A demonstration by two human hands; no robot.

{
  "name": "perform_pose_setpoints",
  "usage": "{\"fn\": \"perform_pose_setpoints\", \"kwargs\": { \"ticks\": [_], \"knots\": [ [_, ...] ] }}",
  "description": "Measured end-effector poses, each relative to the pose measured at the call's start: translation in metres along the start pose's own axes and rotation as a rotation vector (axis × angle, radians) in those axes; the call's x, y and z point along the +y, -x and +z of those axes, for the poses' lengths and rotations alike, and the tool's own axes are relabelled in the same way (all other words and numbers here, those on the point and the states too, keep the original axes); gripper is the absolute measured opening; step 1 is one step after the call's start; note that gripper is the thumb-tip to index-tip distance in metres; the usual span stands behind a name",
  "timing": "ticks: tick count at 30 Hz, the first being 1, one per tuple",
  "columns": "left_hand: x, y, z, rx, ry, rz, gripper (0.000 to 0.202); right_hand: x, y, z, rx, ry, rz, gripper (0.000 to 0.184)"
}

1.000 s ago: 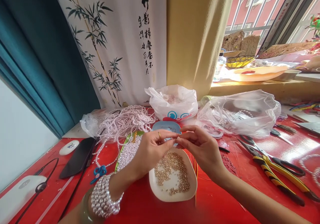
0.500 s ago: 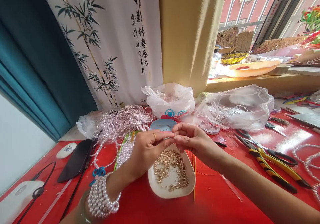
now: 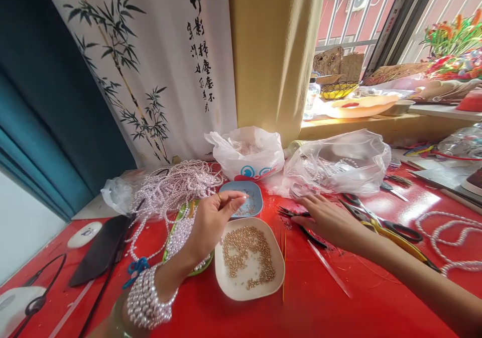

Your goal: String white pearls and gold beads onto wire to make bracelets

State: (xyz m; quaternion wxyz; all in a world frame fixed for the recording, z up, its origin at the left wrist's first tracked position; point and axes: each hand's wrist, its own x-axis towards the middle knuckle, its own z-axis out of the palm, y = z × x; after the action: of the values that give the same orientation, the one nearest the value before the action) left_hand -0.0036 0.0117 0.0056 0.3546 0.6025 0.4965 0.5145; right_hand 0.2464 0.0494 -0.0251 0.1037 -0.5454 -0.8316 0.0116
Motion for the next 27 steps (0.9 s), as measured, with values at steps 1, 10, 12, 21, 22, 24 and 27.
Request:
{"fn": "perform_pose_setpoints", "kwargs": {
  "ticks": [1, 10, 12, 21, 22, 24, 27],
  "knots": [
    [-0.001, -0.001, 0.000, 0.002, 0.016, -0.008, 0.022, 0.005, 0.007, 0.010, -0.031, 0.039, -0.022, 0.041],
    [-0.004, 0.002, 0.006, -0.006, 0.127, -0.077, 0.026, 0.012, 0.033, 0.052, 0.183, 0.073, -0.007, 0.043],
    [-0.003, 0.002, 0.007, -0.007, 0.150, -0.083, 0.026, 0.011, 0.029, 0.044, 0.229, 0.027, 0.025, 0.040],
    [-0.009, -0.002, 0.007, -0.025, 0.232, -0.003, 0.018, -0.044, 0.008, -0.025, -0.208, -1.341, 0.318, 0.033],
    [-0.009, -0.002, 0.006, -0.021, 0.228, 0.029, 0.016, -0.053, 0.007, -0.030, -0.244, -1.424, 0.260, 0.023],
    [-0.009, -0.003, 0.005, -0.013, 0.214, 0.078, 0.013, -0.066, 0.005, -0.035, -0.306, -1.477, 0.195, 0.014],
    [-0.008, -0.004, 0.003, 0.002, 0.188, 0.080, 0.014, -0.078, 0.003, -0.035, -0.297, -1.550, 0.124, 0.018]
  ]
}}
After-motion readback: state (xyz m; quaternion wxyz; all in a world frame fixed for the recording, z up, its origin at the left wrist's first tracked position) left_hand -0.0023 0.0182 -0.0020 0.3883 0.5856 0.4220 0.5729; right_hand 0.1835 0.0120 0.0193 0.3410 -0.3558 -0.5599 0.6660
